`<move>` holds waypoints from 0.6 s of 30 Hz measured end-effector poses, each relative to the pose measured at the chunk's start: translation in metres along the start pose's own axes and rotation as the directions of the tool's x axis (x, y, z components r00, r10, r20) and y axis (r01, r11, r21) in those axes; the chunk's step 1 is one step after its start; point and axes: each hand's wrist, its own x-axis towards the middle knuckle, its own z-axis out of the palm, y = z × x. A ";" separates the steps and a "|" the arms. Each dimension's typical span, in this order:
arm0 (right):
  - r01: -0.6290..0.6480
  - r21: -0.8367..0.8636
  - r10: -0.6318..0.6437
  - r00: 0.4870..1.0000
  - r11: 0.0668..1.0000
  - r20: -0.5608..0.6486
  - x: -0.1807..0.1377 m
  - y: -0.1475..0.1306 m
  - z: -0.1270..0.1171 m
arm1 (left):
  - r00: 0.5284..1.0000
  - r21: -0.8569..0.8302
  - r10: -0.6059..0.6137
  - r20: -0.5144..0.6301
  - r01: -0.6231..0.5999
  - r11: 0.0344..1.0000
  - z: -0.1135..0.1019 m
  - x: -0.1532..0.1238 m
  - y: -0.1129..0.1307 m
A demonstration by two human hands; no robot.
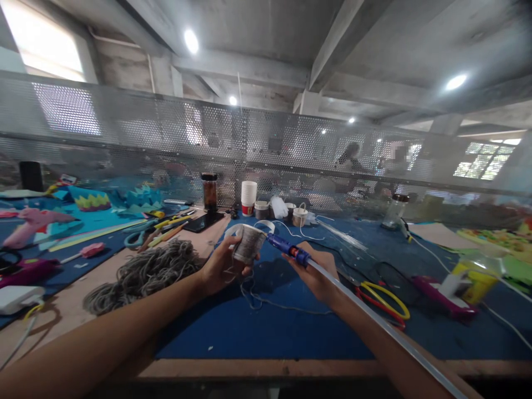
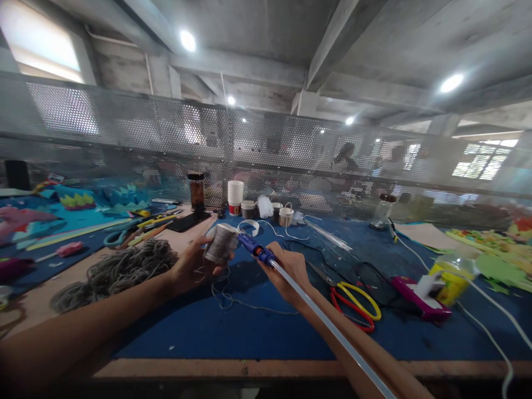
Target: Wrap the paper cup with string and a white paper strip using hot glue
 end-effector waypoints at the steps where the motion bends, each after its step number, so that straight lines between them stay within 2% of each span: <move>1: 0.000 0.002 0.000 1.000 1.000 0.001 0.000 0.000 0.000 | 1.000 0.000 0.005 -0.003 -0.005 1.000 0.001 0.000 0.000; 10: 0.007 -0.032 -0.007 1.000 0.999 0.015 0.000 -0.001 0.002 | 0.998 0.015 -0.054 -0.036 0.055 0.998 0.004 0.000 -0.004; 18: 0.016 -0.016 -0.015 0.999 1.000 0.029 -0.001 -0.002 0.002 | 0.998 0.113 -0.028 -0.048 0.034 0.993 0.007 0.000 -0.007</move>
